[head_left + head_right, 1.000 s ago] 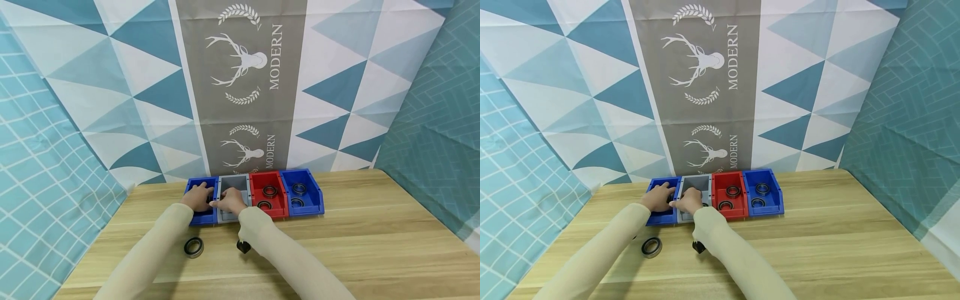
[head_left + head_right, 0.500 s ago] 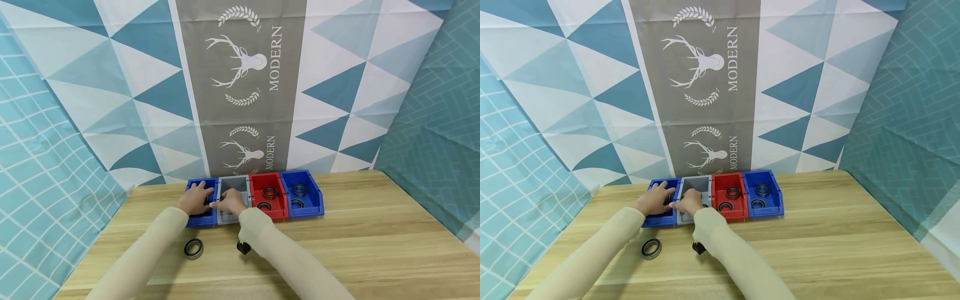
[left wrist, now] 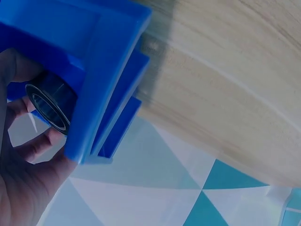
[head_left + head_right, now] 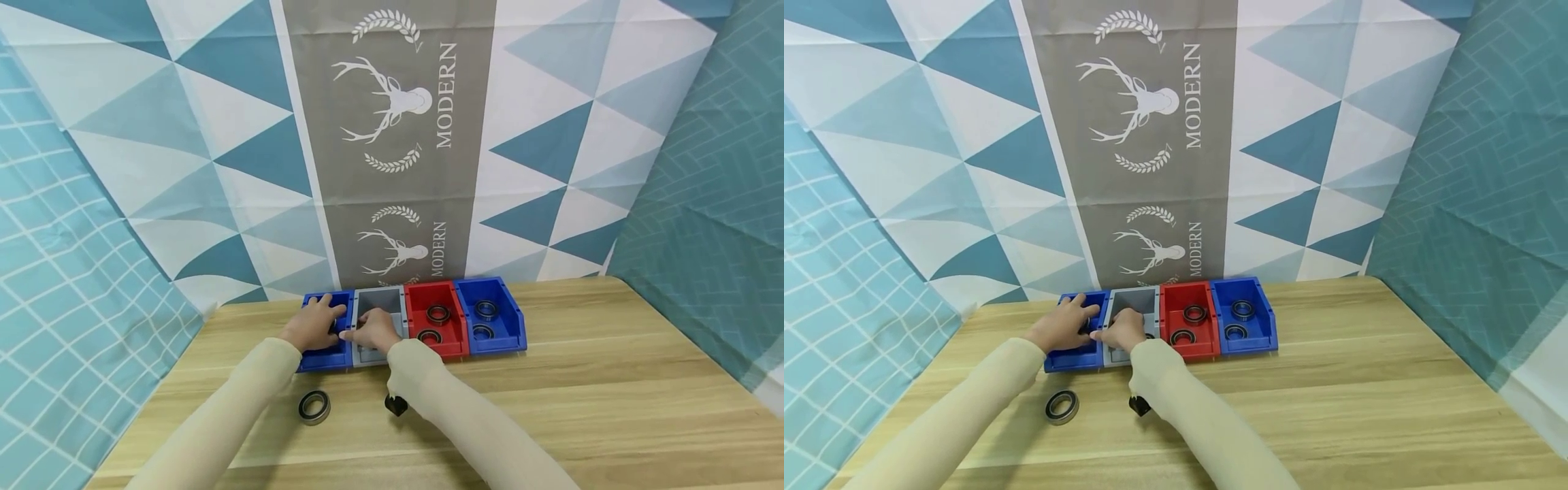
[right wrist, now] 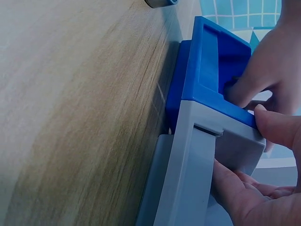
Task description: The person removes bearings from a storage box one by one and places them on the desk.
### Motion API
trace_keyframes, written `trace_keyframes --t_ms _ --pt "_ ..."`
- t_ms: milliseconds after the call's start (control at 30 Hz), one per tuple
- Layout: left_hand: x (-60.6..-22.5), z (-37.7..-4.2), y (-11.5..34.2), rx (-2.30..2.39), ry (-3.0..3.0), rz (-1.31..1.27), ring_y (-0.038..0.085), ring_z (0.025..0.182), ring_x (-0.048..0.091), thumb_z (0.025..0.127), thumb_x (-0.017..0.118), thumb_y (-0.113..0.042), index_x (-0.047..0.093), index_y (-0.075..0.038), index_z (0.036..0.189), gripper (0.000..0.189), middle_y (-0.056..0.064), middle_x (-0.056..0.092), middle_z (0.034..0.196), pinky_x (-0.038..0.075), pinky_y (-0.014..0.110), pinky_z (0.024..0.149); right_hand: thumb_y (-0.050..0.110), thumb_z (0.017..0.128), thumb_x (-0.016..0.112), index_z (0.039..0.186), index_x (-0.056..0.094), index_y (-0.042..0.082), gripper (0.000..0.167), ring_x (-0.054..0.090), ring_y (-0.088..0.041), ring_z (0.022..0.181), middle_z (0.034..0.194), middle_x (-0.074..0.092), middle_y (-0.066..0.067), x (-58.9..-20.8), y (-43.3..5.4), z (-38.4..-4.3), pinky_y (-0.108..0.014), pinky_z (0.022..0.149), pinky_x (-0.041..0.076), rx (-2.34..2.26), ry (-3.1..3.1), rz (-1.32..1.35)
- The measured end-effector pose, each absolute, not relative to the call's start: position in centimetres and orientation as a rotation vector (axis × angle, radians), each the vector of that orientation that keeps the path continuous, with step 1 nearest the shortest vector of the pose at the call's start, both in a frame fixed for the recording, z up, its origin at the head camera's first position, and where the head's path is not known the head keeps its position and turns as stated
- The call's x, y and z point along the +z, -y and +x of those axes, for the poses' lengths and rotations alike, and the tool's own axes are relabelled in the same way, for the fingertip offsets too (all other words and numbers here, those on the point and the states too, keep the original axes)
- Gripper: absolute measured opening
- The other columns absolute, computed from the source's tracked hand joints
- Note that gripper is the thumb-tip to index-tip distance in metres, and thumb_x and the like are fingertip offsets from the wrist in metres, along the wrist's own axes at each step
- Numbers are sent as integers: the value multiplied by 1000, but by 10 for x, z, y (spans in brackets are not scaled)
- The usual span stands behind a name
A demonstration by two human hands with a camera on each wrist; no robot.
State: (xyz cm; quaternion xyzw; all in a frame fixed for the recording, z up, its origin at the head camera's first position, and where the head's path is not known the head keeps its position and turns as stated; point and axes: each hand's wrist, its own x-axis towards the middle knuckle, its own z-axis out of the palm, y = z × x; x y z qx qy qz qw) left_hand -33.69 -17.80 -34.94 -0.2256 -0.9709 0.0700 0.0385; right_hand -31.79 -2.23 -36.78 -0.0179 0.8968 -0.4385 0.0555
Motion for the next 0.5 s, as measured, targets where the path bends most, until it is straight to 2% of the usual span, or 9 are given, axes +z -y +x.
trace_keyframes --t_ms 367,500 --pt "-339 -321 180 210 2927 -729 50 117 53 83 72 -30 54 -11 134 57 29 49 135 50 60 91 38 78 78 115 65 2 54 64 -22 96 108 68 -11 -366 23 -316 -39 82 57 -1348 -2732 -43" --pt "-338 -314 183 215 2883 -765 42 99 58 81 74 -29 58 -9 127 53 27 55 120 54 55 86 39 78 78 116 65 2 54 64 -21 94 107 68 -10 -368 24 -316 -38 81 57 -1335 -2735 -39"
